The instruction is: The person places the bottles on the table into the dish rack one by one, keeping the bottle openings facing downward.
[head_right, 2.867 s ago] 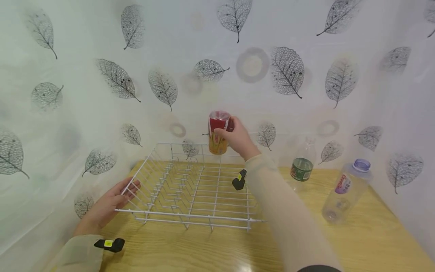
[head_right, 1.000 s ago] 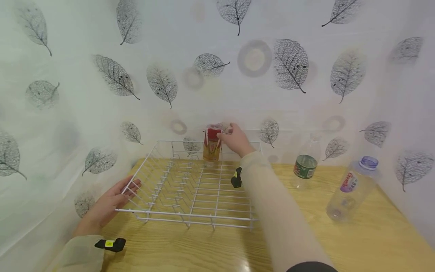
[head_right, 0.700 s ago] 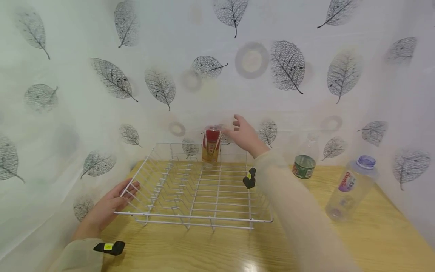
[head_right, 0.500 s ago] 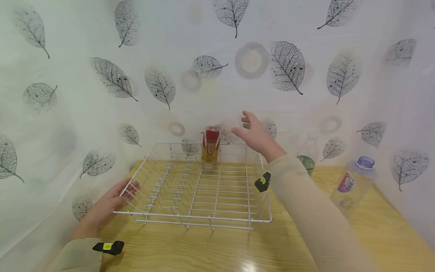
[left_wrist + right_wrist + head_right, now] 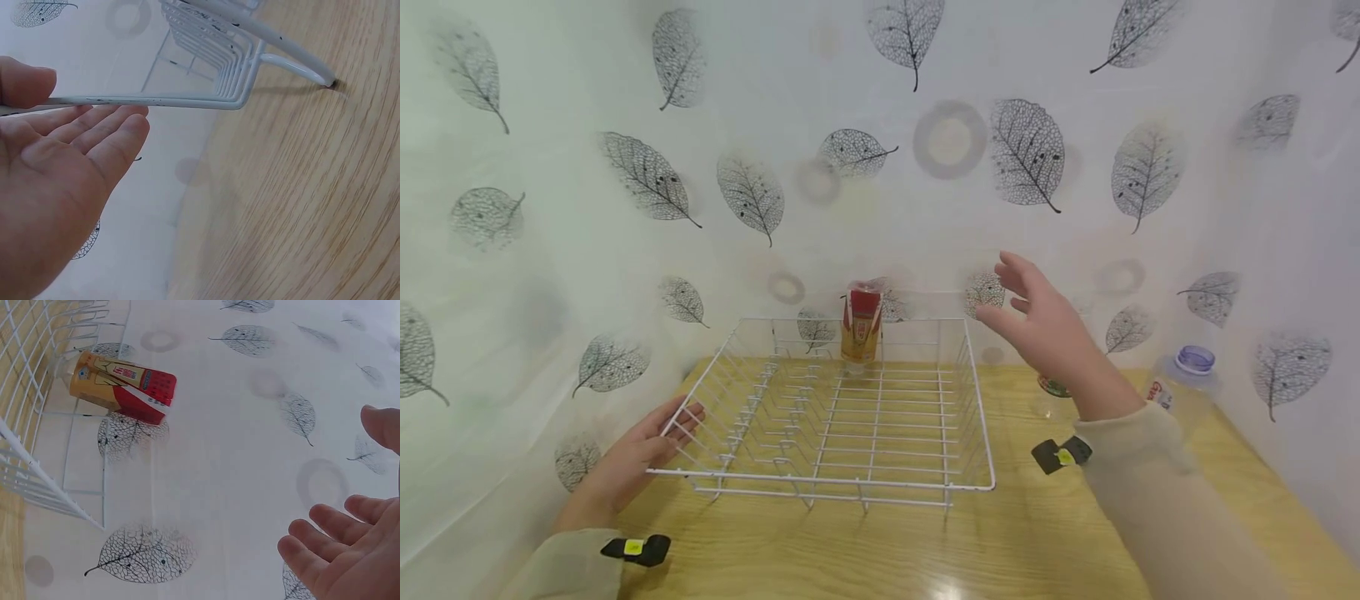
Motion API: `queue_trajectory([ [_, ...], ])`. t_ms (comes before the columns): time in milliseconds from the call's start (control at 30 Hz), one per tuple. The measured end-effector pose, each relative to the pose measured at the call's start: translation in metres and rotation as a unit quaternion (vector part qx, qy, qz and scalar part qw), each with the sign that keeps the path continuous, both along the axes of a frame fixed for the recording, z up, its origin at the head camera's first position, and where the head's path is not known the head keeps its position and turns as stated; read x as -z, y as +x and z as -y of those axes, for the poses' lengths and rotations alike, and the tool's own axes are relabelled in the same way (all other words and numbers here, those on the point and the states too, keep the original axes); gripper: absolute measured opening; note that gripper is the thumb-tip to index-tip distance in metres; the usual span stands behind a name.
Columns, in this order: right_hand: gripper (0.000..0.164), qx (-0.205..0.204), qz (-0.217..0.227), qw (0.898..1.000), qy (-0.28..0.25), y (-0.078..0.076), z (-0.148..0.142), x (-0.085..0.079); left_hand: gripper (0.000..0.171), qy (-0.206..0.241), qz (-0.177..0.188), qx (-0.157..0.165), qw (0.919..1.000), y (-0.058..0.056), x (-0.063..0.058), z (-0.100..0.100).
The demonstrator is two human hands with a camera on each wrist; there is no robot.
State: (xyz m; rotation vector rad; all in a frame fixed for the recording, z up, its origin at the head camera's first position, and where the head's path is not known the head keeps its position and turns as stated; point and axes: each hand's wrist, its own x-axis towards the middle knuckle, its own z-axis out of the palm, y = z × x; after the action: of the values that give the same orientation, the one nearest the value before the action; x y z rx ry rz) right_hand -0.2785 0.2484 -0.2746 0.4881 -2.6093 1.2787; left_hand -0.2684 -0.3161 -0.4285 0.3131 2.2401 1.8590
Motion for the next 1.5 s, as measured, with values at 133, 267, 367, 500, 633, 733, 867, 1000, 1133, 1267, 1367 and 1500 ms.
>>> queue_trajectory([
  [133,0.081,0.012,-0.03,0.999,0.0,0.023,-0.021,0.004,0.074,0.002,0.003,0.002,1.0,0.001,0.001,0.001],
  [267,0.08,0.046,-0.056,0.997,0.007,0.05,-0.045,0.009,0.073,0.012,0.002,0.003,0.9999,0.001,0.003,0.002],
  [367,0.08,0.089,-0.085,0.992,0.015,0.07,-0.061,0.015,0.074,0.021,0.002,0.005,0.9998,0.0,0.004,0.002],
  [500,0.077,0.143,-0.162,0.976,-0.017,0.088,-0.081,0.027,0.075,0.017,0.002,0.005,0.9998,-0.001,0.003,0.002],
  [633,0.072,0.195,-0.208,0.956,-0.071,0.094,-0.107,0.042,0.076,0.018,-0.001,0.006,0.9998,-0.001,-0.001,0.0],
  [733,0.075,0.233,-0.196,0.949,-0.079,0.095,-0.128,0.059,0.075,0.02,-0.004,0.008,0.9998,-0.001,-0.003,0.0],
  [867,0.082,0.248,-0.162,0.952,-0.073,0.089,-0.152,0.091,0.073,0.015,-0.006,0.008,0.9998,0.0,-0.003,0.0],
  [1000,0.087,0.234,-0.118,0.962,-0.071,0.082,-0.166,0.125,0.073,0.015,-0.005,0.008,0.9998,0.001,-0.001,0.0],
  [1133,0.087,0.205,-0.048,0.976,-0.063,0.078,-0.175,0.151,0.073,0.013,-0.004,0.009,0.9999,0.002,0.003,0.0],
  [1267,0.084,0.161,0.006,0.986,-0.053,0.075,-0.186,0.167,0.072,0.014,-0.006,0.018,0.9997,0.001,0.005,0.001],
  [1367,0.083,0.132,0.034,0.989,-0.049,0.072,-0.194,0.178,0.072,0.016,-0.006,0.021,0.9996,0.0,0.005,0.002],
  [1500,0.081,0.109,0.058,0.991,-0.059,0.067,-0.199,0.192,0.072,0.014,-0.01,0.02,0.9997,-0.001,0.005,0.003],
])
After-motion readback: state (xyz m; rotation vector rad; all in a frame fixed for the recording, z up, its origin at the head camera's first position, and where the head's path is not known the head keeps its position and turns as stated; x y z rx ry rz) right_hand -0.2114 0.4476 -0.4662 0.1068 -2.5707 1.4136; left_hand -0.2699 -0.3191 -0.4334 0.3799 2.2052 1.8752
